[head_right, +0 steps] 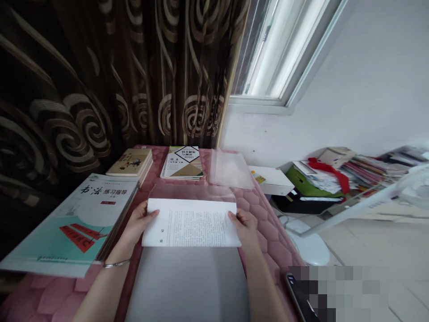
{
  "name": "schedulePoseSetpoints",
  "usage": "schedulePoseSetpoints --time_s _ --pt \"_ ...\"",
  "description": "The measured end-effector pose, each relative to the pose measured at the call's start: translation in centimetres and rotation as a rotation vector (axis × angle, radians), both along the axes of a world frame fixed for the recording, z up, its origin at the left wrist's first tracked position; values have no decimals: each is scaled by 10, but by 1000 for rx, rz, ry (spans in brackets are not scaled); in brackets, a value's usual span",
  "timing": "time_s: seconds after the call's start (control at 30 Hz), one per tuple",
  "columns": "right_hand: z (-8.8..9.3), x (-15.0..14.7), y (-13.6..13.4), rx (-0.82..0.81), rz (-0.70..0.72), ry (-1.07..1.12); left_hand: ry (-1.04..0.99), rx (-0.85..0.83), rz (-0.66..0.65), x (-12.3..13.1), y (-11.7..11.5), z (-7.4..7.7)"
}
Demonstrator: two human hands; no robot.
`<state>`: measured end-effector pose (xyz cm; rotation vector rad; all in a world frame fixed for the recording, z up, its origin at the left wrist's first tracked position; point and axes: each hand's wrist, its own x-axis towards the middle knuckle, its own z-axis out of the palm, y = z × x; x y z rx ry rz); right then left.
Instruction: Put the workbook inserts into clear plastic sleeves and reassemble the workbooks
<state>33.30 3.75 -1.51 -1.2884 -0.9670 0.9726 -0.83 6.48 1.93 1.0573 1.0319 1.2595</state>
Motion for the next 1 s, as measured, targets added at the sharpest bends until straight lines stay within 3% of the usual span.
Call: schedulePoseSetpoints --time_s 0.3,0.5,0.7,0.83,0.93,1.0 --pt "2 -2 -2 17 -60 -19 115 44 93 2 0 4" --pt "-2 -1 -1 59 -35 -24 82 26 20 1 -3 9" --pt "2 -4 0 70 -111 -125 120 73 40 1 3 3" --pt "8 -4 -5 54 -10 -64 164 71 71 0 2 -1" --pt "7 -2 -5 65 58 -13 112 57 -7 -2 0 0" --pt "6 -2 -3 74 28 -29 73 61 -32 -3 0 1"
